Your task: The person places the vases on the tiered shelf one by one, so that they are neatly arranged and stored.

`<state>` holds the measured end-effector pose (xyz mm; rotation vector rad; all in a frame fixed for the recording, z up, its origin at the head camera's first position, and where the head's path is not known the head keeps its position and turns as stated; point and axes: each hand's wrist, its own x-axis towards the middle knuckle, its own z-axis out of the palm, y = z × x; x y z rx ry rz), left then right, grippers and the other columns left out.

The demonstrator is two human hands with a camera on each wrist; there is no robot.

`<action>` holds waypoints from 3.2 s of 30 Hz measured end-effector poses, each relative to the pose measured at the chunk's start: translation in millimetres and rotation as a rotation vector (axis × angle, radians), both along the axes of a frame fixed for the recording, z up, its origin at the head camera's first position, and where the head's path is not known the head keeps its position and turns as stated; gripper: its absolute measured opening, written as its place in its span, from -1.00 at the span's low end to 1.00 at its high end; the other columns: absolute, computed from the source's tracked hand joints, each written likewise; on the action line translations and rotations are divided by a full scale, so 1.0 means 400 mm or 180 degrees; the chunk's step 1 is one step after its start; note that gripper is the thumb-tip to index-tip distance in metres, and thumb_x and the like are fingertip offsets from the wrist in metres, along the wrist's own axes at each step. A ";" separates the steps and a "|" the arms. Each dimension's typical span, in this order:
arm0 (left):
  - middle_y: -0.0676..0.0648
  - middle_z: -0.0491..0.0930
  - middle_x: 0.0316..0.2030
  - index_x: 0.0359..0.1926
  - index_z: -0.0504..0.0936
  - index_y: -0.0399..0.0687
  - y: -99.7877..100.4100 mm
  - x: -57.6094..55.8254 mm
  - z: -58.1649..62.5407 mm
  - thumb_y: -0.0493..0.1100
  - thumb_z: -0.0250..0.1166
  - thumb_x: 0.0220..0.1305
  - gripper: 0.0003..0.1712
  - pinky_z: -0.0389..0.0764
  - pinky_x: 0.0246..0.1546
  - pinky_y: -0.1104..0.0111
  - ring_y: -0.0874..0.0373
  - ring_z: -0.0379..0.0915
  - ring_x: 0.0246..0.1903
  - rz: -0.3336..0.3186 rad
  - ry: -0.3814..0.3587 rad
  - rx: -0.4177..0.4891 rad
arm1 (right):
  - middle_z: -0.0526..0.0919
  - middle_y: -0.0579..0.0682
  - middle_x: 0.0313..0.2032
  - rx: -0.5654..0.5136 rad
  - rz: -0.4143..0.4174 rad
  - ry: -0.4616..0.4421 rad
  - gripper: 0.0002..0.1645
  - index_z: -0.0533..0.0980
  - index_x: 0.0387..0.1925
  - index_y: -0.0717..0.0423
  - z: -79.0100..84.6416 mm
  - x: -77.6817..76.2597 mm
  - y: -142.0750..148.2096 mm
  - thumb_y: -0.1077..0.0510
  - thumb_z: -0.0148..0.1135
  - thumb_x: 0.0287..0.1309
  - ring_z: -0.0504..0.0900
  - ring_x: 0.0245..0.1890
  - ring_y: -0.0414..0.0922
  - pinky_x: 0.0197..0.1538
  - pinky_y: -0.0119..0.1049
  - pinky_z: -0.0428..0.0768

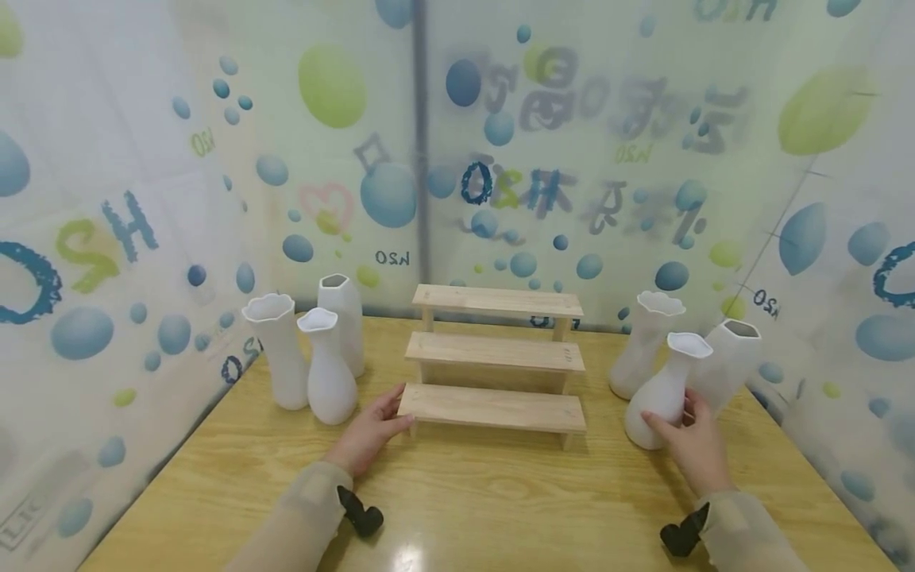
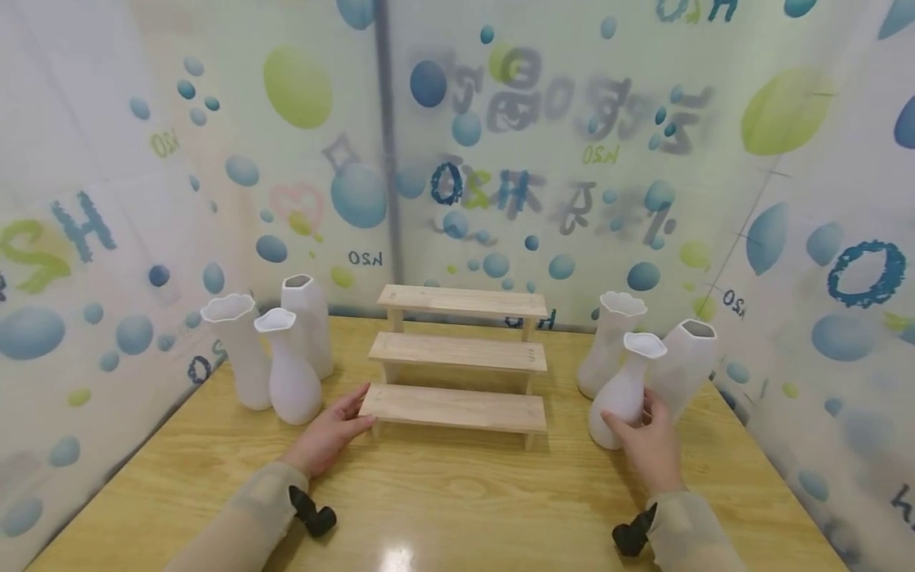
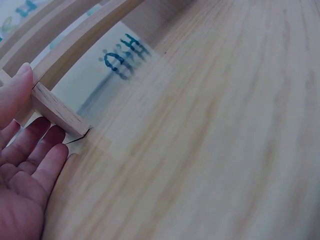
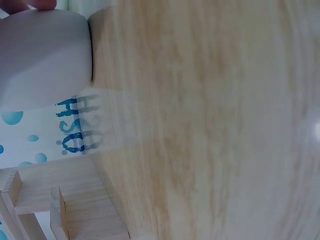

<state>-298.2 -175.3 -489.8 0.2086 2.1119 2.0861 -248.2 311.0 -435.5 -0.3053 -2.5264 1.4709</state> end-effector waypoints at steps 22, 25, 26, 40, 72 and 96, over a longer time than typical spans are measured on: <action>-0.23 0.40 0.22 0.49 0.07 -0.01 -0.001 -0.001 0.000 -0.15 0.34 0.25 -0.11 0.14 0.32 0.02 0.01 0.41 0.10 -0.0029 0.0022 -0.0011 | 0.09 0.37 0.37 0.0136 0.0280 0.0211 0.16 -0.11 0.48 0.21 0.075 0.029 -0.052 -0.26 0.28 0.14 0.18 0.27 0.35 0.15 0.34 0.29; -0.24 0.39 0.23 0.49 0.07 -0.01 -0.001 -0.003 -0.002 -0.15 0.34 0.25 -0.11 0.16 0.31 0.03 0.01 0.40 0.10 -0.0026 0.0003 -0.0031 | 0.09 0.36 0.37 0.0184 0.0294 0.0187 0.16 -0.10 0.48 0.19 0.085 0.033 -0.067 -0.28 0.27 0.14 0.18 0.27 0.35 0.15 0.35 0.30; -0.24 0.38 0.23 0.49 0.07 -0.01 -0.001 -0.003 -0.002 -0.14 0.34 0.25 -0.11 0.16 0.31 0.03 0.00 0.40 0.11 -0.0026 0.0000 -0.0032 | 0.09 0.35 0.38 0.0198 0.0295 0.0172 0.17 -0.10 0.48 0.19 0.088 0.035 -0.071 -0.29 0.26 0.13 0.18 0.28 0.35 0.15 0.35 0.30; -0.22 0.38 0.24 0.49 0.09 0.01 0.001 0.003 0.003 -0.18 0.34 0.24 -0.12 0.14 0.33 0.02 -0.01 0.38 0.15 0.0006 -0.0026 0.0040 | 0.18 0.30 0.35 0.0121 0.0508 0.0323 0.11 -0.02 0.46 0.18 0.105 0.034 -0.118 -0.24 0.30 0.13 0.25 0.25 0.30 0.14 0.33 0.34; -0.25 0.39 0.22 0.49 0.08 -0.03 0.001 0.006 0.013 -0.17 0.34 0.24 -0.11 0.10 0.34 0.02 -0.02 0.35 0.17 -0.0003 -0.0059 0.0011 | 0.23 0.18 0.34 -0.0107 0.0819 0.0331 0.08 0.07 0.43 0.10 0.120 0.000 -0.244 -0.20 0.40 0.04 0.26 0.28 0.20 0.22 0.24 0.31; -0.22 0.37 0.25 0.49 0.09 0.01 -0.003 -0.002 0.007 -0.14 0.36 0.22 -0.10 0.10 0.34 0.03 -0.02 0.35 0.17 -0.0041 -0.0068 0.0073 | 0.30 0.17 0.31 -0.0269 0.1030 0.0397 0.07 0.14 0.39 0.16 0.115 -0.033 -0.321 -0.15 0.46 -0.01 0.32 0.26 0.15 0.27 0.17 0.28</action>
